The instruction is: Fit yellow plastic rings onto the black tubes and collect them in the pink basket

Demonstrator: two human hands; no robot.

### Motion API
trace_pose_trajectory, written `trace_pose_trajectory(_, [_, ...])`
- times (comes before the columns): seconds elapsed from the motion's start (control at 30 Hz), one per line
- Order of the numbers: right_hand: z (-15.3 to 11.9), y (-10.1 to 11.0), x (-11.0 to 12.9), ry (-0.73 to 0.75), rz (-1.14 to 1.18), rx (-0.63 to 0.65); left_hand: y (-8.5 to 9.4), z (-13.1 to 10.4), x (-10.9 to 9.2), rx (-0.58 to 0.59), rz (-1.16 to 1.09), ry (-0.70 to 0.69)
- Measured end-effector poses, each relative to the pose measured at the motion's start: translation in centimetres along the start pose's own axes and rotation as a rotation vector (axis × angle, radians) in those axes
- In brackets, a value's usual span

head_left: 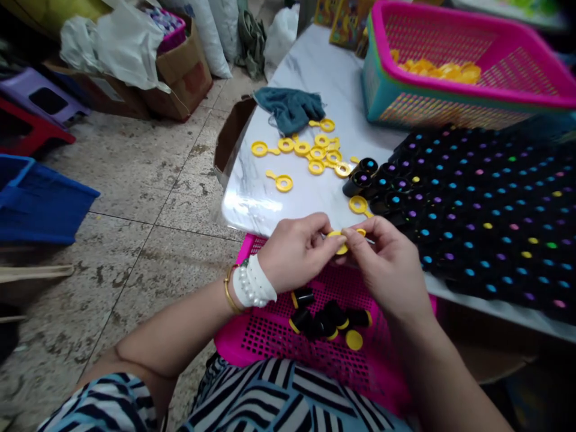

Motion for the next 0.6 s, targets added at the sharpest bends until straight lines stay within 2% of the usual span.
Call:
trace_pose_trajectory(0.1, [0.1,0.0,-0.4,0.002,0.015,0.004,-1.6,-0.6,1.4,0.043,-0.246,0.126])
trace_pose_trajectory(0.17, [0.2,-0.2,-0.6,-0.007,0.024,0.029,-2.1,-1.4,1.6,0.030,-0.283,0.120])
trace_pose_trajectory(0.33, [-0.6,0.3,-0.5,0.116,0.044,-0.016,-1.0,-2.5,0.1,-0.141,0.083,-0.178])
trace_pose_trajectory(0.43, [-1.0,0.7,-0.5,0.163,0.115,0.020,-1.0,-2.5,-0.4,-0.125,0.233,-0.249])
trace_pose_trajectory(0.5, [-0.7,0.2,-0.8,0.092,0.168,0.125,-1.0,-2.4,-0.6,-0.102,0.272,-0.280])
trace_pose_trajectory(0.6, [0.4,-1.1,-1.2,-0.093,0.160,0.295,-1.0,-2.3,-0.5,-0.099,0.302,-0.293])
Point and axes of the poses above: each hand's wrist, its own z-axis towards the middle knuckle, its own y-axis out of the back of the hand, x = y × z, the point moved 8 cm from there along z, towards the middle knuckle, and after that the axes turned 13 degrees about -y, right-handed, at the moved point
